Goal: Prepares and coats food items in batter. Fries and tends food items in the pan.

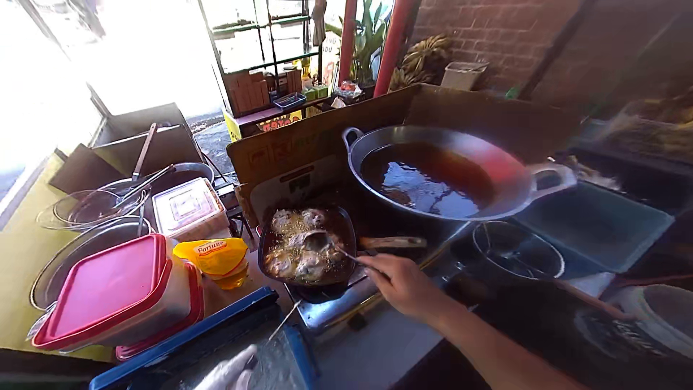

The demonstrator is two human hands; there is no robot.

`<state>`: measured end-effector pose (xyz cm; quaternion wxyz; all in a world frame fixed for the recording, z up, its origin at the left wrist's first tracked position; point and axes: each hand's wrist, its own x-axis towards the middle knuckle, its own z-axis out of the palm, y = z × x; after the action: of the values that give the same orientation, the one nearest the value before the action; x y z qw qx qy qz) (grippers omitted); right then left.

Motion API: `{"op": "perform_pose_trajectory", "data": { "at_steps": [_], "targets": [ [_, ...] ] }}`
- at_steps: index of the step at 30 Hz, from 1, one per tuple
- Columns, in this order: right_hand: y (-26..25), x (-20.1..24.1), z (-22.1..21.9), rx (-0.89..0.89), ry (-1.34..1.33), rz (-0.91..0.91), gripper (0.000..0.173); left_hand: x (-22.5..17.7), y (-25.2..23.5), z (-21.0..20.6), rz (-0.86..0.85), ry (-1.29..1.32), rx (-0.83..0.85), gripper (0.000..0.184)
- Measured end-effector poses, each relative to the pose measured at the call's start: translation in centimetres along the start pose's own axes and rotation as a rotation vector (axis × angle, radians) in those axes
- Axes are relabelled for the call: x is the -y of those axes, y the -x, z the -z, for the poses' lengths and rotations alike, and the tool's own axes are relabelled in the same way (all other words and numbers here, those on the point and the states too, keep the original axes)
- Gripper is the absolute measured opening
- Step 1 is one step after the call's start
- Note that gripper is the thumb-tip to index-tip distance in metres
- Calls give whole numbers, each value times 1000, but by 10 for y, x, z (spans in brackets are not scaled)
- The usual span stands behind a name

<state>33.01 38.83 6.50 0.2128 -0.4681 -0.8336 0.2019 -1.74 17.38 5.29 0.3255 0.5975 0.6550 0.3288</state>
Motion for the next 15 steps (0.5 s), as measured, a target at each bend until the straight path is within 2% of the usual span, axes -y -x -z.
{"op": "perform_pose_trajectory", "data": {
  "at_steps": [1,3,7,11,15],
  "targets": [
    [-11,-12,0,-27,65,-10,31,-6,-24,-10,-27,-81,-6,36],
    [-27,-26,3,59,162,-104,33,-17,-69,-30,-40,-234,-47,38],
    [-38,-46,4,187,159,-125,35,-35,-136,-67,2,-463,-137,40],
    [-41,-62,8,235,109,-103,36,-36,-168,-92,45,-524,-166,40],
    [-47,-76,15,183,64,-51,34,-43,-174,-104,4,-479,-243,39]
  ]
}}
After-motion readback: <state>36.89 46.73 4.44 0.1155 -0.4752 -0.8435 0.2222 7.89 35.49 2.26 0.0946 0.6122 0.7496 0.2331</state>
